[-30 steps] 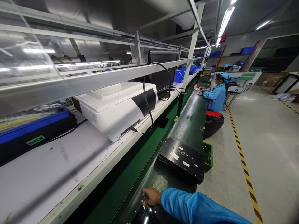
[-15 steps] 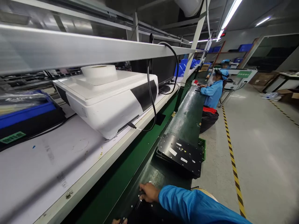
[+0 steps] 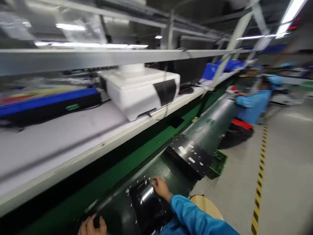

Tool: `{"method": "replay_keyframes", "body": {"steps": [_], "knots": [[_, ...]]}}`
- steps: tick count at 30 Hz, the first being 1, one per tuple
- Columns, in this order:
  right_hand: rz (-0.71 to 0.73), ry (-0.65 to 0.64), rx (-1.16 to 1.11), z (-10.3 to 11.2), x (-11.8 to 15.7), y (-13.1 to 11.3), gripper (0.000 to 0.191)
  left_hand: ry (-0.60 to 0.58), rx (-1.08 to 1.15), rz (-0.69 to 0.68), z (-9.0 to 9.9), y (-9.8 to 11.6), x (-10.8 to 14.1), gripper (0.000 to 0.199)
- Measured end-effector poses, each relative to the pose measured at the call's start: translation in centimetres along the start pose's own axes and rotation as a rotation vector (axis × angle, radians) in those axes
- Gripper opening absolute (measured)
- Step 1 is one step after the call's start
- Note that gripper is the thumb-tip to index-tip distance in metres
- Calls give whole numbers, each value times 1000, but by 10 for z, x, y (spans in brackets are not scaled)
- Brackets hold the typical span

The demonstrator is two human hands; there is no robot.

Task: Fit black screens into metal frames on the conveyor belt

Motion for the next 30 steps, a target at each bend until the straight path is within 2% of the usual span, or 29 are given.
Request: {"method": "replay_keyframes", "body": {"steps": [2,4,5,6,8,10,14,18,23,26,30], "knots": [[0,22,-14,1,25,22,40,-8,-259,85,41,-22,12,61],[48,14,-56,1,39,41,40,-120,-456,248,66,-40,27,87],[59,0,-73,0,40,50,42,-193,-511,303,71,-44,34,93],[67,-20,-95,-3,40,57,45,-258,-543,297,71,-43,37,97],[72,-51,-148,-7,36,65,51,-385,-556,323,63,-44,42,110],[62,-81,-208,-12,34,64,55,-424,-566,320,54,-43,45,117],[34,-112,-283,-12,32,41,59,-348,-576,296,47,-31,55,97],[73,-110,-315,-10,19,6,61,-371,-543,270,43,-26,61,77],[148,-205,-382,-34,23,-23,56,-433,-500,200,50,-19,65,64],[154,-280,-385,-53,41,-27,52,-424,-488,199,72,-11,64,59],[111,-380,-412,-77,64,-30,47,-332,-386,217,126,1,36,54]]}}
Point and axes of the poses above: each hand's wrist, its own x-axis away from the middle knuckle, its own z-axis out of the back of the hand, y = z × x, the point moved 9 cm from there along -x, towards the middle knuckle, and after that the axes turned 5 degrees about z, right-handed, at the moved point
